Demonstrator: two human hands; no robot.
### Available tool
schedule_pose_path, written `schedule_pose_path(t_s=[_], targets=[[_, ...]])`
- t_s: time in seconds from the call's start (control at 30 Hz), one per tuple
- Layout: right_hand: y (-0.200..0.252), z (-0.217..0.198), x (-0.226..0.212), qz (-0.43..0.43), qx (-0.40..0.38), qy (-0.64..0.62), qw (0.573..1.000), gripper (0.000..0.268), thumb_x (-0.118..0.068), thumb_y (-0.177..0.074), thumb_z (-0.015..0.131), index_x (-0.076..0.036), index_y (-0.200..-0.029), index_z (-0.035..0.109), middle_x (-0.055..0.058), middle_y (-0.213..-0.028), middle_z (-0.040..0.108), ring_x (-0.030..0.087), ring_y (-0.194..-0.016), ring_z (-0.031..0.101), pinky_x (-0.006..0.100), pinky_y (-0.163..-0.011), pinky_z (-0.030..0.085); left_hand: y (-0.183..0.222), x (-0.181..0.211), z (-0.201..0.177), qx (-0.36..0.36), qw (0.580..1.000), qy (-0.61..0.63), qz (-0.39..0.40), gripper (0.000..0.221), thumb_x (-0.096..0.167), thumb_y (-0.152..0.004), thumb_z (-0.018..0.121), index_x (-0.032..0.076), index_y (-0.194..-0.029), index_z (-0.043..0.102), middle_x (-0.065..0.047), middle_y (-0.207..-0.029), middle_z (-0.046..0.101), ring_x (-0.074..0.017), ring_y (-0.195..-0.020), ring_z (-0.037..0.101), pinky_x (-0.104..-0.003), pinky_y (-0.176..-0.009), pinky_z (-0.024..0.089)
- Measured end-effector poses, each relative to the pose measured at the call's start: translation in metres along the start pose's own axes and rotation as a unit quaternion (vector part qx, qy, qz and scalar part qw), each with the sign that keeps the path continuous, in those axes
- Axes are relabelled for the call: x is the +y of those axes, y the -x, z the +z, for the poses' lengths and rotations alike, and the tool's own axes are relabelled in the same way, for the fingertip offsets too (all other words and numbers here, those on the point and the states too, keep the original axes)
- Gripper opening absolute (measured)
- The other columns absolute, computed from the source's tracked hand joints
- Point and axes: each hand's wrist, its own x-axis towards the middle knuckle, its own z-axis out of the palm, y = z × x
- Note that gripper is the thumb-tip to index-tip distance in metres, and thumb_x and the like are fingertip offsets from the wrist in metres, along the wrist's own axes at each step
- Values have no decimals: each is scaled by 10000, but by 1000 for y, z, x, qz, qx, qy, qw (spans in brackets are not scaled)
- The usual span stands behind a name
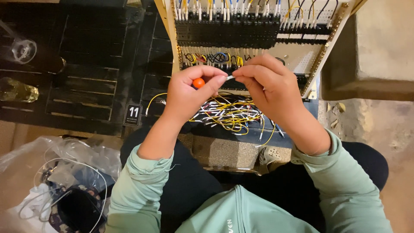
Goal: Connecting various colored wires to a terminal block using a screwdriver on a workbench.
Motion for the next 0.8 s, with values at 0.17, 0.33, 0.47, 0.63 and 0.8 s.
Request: schedule_pose_path(t_s=[0.17, 0.33, 0.47, 0.63, 0.8], targets=[[4, 0, -5, 78, 38, -41, 995, 106, 73, -1008, 754, 7, -1090, 742, 154, -1030, 702, 255, -915, 681, 327, -789, 535, -3, -4, 1, -21, 999, -27, -16, 120, 213, -929, 730, 126, -988, 786, 30, -769, 722, -60, -680, 666, -200, -673, 558], [5, 4, -19, 277, 105, -156, 942, 102, -30, -980, 820, -24, -1042, 739, 47, -894, 705, 49, -651, 489, 178, -578, 388, -3, -16, 10, -29, 998, -39, -30, 111, 243, -951, 714, 154, -995, 764, 70, -697, 649, -21, -627, 565, -179, -631, 472], [1, 6, -15, 338, 62, -302, 889, 279, -53, -961, 730, 0, -1221, 646, 126, -998, 729, 155, -826, 727, 233, -699, 632, -1, -15, 15, 38, 999, 10, -7, 162, 294, -1000, 633, 147, -1014, 698, 70, -734, 578, -53, -624, 479, -227, -595, 434], [16, 34, 3, 359, 161, -435, 810, 215, -94, -1041, 640, 5, -1231, 665, 129, -942, 720, 163, -764, 722, 219, -654, 628, -4, -39, 31, 88, 992, 81, 44, 139, 220, -992, 707, 102, -1046, 757, 11, -634, 615, -50, -498, 591, -170, -530, 501], [26, 59, 27, 365, 222, -480, 766, 230, -27, -948, 740, 21, -1166, 685, 129, -933, 708, 176, -730, 718, 243, -656, 628, 4, -47, 53, 104, 978, 180, 36, 127, 179, -990, 711, 77, -1057, 746, -5, -670, 620, -48, -483, 576, -179, -492, 482]])
